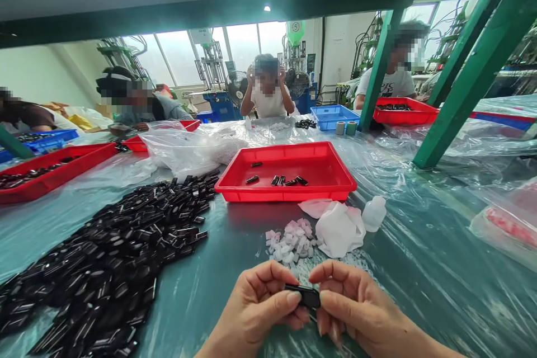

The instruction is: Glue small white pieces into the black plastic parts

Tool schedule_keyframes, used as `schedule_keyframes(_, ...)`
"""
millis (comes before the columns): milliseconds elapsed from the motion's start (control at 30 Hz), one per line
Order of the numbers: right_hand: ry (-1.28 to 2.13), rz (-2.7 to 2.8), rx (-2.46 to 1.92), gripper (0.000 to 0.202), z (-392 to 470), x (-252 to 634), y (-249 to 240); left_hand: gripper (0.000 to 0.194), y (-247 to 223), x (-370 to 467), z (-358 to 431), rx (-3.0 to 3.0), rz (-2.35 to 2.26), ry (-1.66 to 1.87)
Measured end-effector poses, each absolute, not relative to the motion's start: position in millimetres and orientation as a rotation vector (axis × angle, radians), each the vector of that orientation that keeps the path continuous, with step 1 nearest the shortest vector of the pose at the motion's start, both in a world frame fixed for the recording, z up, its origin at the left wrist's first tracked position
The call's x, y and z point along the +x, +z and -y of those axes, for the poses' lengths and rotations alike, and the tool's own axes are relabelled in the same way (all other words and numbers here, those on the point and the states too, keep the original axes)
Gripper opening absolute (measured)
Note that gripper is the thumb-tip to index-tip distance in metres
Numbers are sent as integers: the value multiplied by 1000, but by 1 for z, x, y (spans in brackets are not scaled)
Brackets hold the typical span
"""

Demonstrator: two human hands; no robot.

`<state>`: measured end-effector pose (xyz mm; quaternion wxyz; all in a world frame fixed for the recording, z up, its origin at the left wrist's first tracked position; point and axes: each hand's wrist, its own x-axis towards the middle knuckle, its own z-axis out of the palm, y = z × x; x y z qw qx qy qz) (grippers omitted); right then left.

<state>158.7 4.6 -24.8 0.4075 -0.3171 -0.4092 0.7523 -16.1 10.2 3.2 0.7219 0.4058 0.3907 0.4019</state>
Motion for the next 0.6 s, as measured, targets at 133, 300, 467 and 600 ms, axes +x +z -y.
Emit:
schedule_keyframes(133, 1774, 1097, -895, 38, -6, 162, -19, 20, 15, -19, -20, 1001, -1049, 1016)
schedule_keyframes(300, 1738, 1202, -950, 38, -3, 162, -17, 8, 31, -17, -49, 918, -1213, 1088)
schedule_keyframes(467, 1697, 1349, -1051, 40, 2, 163, -17, 7, 45, -2, -100, 940, -1265, 1198)
schedule_keyframes(600, 1690, 1402, -1096, 40, 3, 166, -19, 25, 50, 12, -134, 971, -1312, 1247)
